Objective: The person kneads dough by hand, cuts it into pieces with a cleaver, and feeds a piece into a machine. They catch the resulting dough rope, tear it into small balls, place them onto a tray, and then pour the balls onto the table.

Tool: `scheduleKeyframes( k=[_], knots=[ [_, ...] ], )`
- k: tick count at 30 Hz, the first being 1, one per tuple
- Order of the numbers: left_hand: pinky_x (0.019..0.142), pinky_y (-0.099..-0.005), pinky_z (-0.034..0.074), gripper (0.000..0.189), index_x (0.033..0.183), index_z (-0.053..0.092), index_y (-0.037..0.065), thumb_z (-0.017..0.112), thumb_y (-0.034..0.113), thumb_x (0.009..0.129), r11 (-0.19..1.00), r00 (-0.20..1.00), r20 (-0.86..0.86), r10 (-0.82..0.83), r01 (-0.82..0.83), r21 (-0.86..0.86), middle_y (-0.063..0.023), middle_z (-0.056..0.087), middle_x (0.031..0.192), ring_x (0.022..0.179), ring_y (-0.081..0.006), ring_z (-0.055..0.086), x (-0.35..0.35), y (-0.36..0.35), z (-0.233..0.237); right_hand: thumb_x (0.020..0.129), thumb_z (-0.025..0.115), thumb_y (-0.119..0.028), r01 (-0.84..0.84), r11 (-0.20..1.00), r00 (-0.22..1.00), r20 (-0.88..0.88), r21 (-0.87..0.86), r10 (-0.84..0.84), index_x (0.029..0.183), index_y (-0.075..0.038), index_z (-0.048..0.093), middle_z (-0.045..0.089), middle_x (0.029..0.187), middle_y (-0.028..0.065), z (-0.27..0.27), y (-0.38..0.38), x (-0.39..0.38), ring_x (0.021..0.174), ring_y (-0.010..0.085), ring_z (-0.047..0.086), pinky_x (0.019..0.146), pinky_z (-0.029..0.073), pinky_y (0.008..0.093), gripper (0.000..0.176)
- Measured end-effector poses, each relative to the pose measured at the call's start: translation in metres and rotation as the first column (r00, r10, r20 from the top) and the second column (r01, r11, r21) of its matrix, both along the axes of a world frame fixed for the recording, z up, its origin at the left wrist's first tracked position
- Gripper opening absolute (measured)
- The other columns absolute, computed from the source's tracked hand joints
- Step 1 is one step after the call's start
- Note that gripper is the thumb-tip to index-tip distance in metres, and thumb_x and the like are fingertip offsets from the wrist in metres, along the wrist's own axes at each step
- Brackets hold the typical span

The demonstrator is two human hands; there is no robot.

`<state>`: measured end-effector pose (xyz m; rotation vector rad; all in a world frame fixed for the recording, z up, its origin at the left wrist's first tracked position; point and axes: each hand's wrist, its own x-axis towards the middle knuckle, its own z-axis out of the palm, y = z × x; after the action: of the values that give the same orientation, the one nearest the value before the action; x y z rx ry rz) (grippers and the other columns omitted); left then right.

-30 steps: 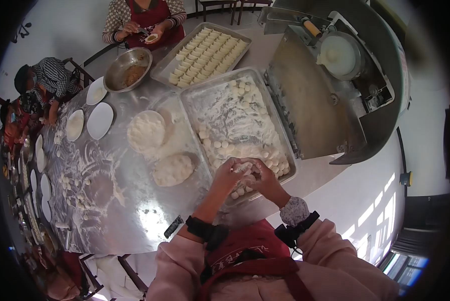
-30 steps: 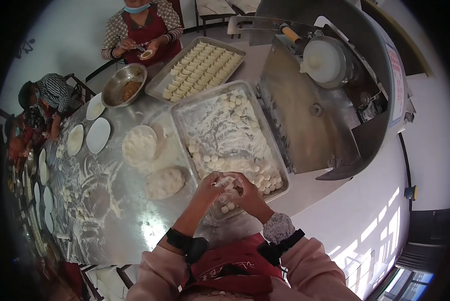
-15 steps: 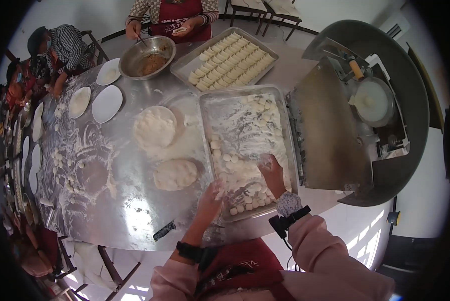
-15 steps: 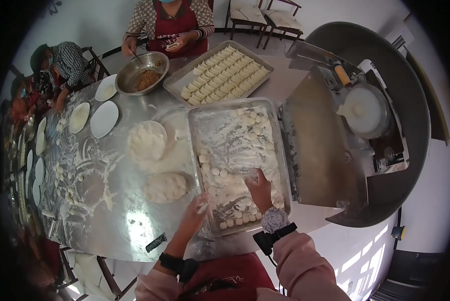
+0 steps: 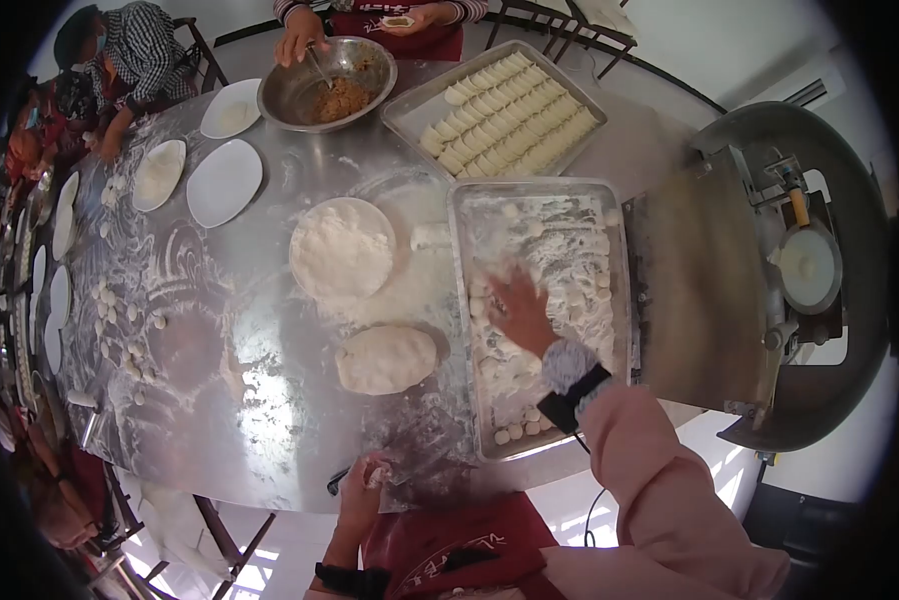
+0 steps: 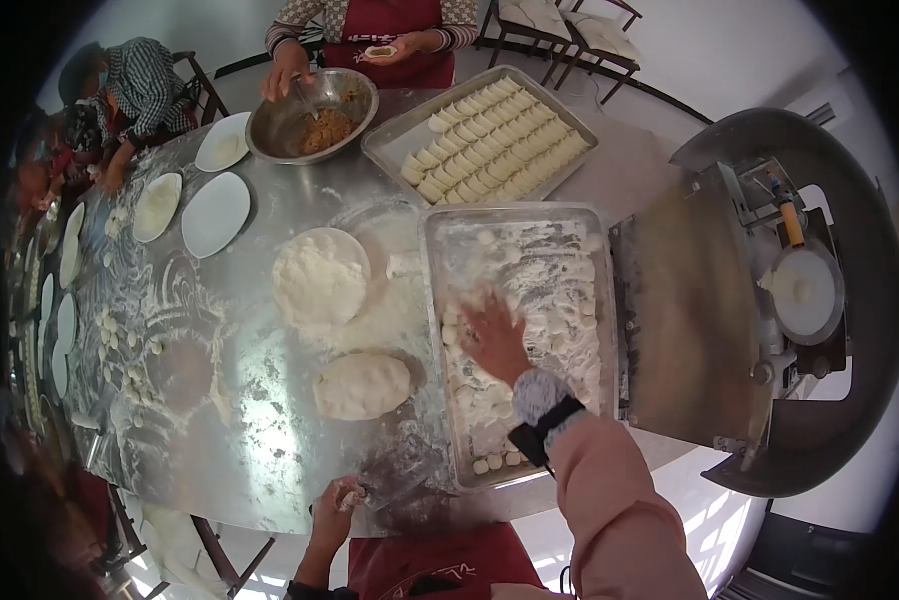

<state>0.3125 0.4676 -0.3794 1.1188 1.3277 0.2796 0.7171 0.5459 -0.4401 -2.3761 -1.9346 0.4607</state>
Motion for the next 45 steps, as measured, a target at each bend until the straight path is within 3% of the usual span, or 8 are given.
scheduleKeyframes(
  k=[7, 11, 15, 19, 25, 29, 33, 45],
  knots=[
    [0.078, -0.0285, 0.051, 0.022, 0.115, 0.056, -0.002, 0.053, 0.003, 0.093, 0.972, 0.974, -0.099, -0.202, 0.212, 0.099, -0.0113, 0.067, 0.097, 0.09, -0.0165, 0.065, -0.008, 0.011, 0.003, 0.086, 0.06, -0.045, 0.544, 0.821, 0.838, -0.067, 0.173, -0.541, 0.146, -0.03, 0.031, 0.018, 0.156, 0.013, 0.009, -0.045, 0.0, 0.144, 0.0376, 0.011, 0.106, 0.014, 0.0686, 0.068],
    [0.077, -0.0297, 0.051, 0.023, 0.114, 0.057, -0.002, 0.054, 0.004, 0.092, 0.959, 0.961, -0.128, -0.245, 0.26, 0.113, -0.0116, 0.068, 0.096, 0.089, -0.0182, 0.066, -0.009, 0.006, 0.004, 0.086, 0.06, -0.043, -0.138, 0.983, 0.99, -0.051, -0.117, 0.133, 0.148, -0.025, 0.03, 0.024, 0.154, 0.0144, 0.025, -0.054, -0.034, 0.143, 0.0388, 0.014, 0.107, 0.015, 0.0674, 0.071],
    [0.077, -0.031, 0.052, 0.023, 0.114, 0.058, -0.001, 0.055, 0.004, 0.091, 0.946, 0.955, -0.149, -0.255, 0.279, 0.167, -0.0125, 0.068, 0.095, 0.088, -0.0196, 0.066, -0.016, 0.002, 0.013, 0.085, 0.062, -0.045, 0.546, 0.832, 0.835, 0.017, 0.097, -0.55, 0.145, -0.027, 0.034, 0.02, 0.156, 0.0099, -0.012, -0.093, 0.011, 0.143, 0.0402, 0.013, 0.104, 0.018, 0.0699, 0.069],
    [0.077, -0.036, 0.052, 0.024, 0.113, 0.06, 0.003, 0.057, 0.008, 0.089, 0.939, 0.948, -0.166, -0.27, 0.298, 0.172, -0.0158, 0.067, 0.095, 0.087, -0.0274, 0.067, -0.021, -0.008, 0.01, 0.079, 0.066, -0.044, -0.14, 0.971, 0.99, -0.018, -0.192, 0.139, 0.146, -0.031, 0.032, 0.022, 0.156, 0.008, 0.017, -0.138, -0.048, 0.143, 0.0399, 0.01, 0.103, 0.014, 0.0735, 0.076],
    [0.075, -0.0381, 0.052, 0.021, 0.11, 0.061, 0.003, 0.056, 0.009, 0.09, 0.881, 0.906, -0.201, -0.371, 0.412, 0.231, -0.0171, 0.067, 0.096, 0.085, -0.0309, 0.067, -0.02, -0.004, 0.032, 0.081, 0.067, -0.026, 0.59, 0.782, 0.791, 0.051, 0.201, -0.61, 0.147, -0.03, 0.03, 0.027, 0.15, 0.0193, -0.004, -0.168, -0.018, 0.137, 0.0428, 0.024, 0.107, 0.022, 0.0616, 0.075],
    [0.076, -0.0412, 0.052, 0.021, 0.108, 0.061, 0.003, 0.056, 0.012, 0.09, 0.821, 0.885, -0.223, -0.408, 0.463, 0.333, -0.0181, 0.067, 0.098, 0.088, -0.0344, 0.066, -0.02, -0.007, 0.019, 0.08, 0.065, -0.017, -0.012, 1.0, 0.99, -0.14, -0.007, 0.011, 0.146, -0.021, 0.033, 0.036, 0.144, 0.0177, 0.036, -0.173, -0.044, 0.135, 0.0365, 0.03, 0.106, 0.024, 0.0605, 0.073],
    [0.077, -0.0434, 0.051, 0.021, 0.108, 0.061, 0.004, 0.056, 0.014, 0.09, 0.808, 0.881, -0.188, -0.435, 0.474, 0.352, -0.0183, 0.066, 0.099, 0.091, -0.0362, 0.064, -0.019, 0.0, 0.014, 0.075, 0.06, -0.003, 0.524, 0.81, 0.846, -0.273, 0.262, -0.458, 0.123, -0.006, 0.055, 0.054, 0.125, 0.0189, 0.04, -0.241, -0.022, 0.121, 0.0379, 0.047, 0.105, 0.037, 0.0432, 0.048],
    [0.074, -0.0466, 0.05, 0.026, 0.111, 0.059, 0.005, 0.057, 0.009, 0.085, 0.575, 0.709, -0.574, -0.411, 0.69, 0.441, -0.0193, 0.063, 0.093, 0.084, -0.0393, 0.062, 0.006, -0.031, 0.05, 0.082, 0.057, -0.008, 0.807, 0.574, 0.59, -0.2, 0.139, -0.782, 0.111, -0.005, 0.06, 0.066, 0.103, 0.0156, -0.01, -0.537, 0.064, 0.098, 0.0274, 0.063, 0.079, 0.052, 0.0351, 0.029]
  ],
)
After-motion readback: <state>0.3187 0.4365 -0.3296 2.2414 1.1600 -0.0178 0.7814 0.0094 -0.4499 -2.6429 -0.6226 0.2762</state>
